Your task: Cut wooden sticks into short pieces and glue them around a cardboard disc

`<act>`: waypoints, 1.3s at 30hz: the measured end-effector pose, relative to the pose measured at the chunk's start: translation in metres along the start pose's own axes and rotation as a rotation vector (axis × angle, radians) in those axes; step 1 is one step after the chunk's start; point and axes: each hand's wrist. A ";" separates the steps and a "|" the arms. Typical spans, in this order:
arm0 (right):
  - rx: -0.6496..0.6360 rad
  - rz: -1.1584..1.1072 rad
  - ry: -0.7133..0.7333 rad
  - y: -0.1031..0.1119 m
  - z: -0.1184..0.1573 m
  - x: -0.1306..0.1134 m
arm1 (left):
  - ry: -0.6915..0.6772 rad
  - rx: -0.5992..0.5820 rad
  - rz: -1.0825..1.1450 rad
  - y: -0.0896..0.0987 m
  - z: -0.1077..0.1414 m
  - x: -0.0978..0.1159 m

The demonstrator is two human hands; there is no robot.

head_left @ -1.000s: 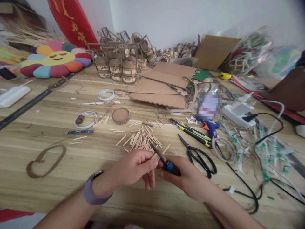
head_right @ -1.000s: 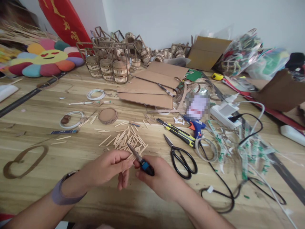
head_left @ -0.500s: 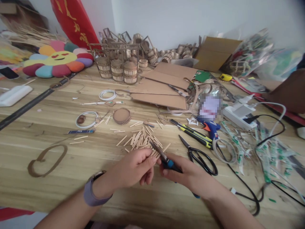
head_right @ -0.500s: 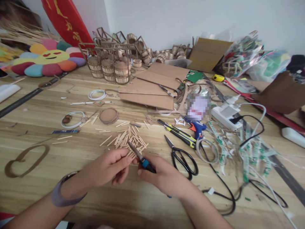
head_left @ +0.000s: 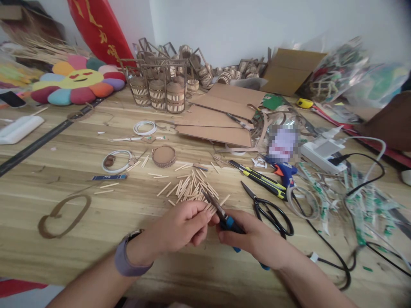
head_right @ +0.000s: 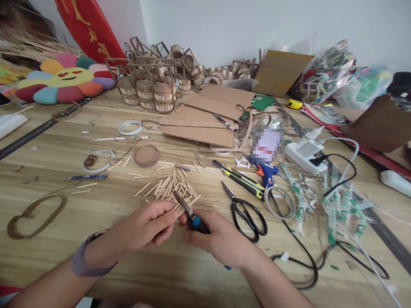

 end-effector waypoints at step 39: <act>0.069 -0.147 -0.081 -0.005 -0.001 -0.006 | -0.074 0.173 -0.117 -0.003 -0.003 -0.001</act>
Point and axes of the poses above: each hand's wrist, its own z-axis away from the middle knuckle, its own y-axis out of the back of the hand, x = y × z, and after that the axes turned 4 degrees about z, right-handed
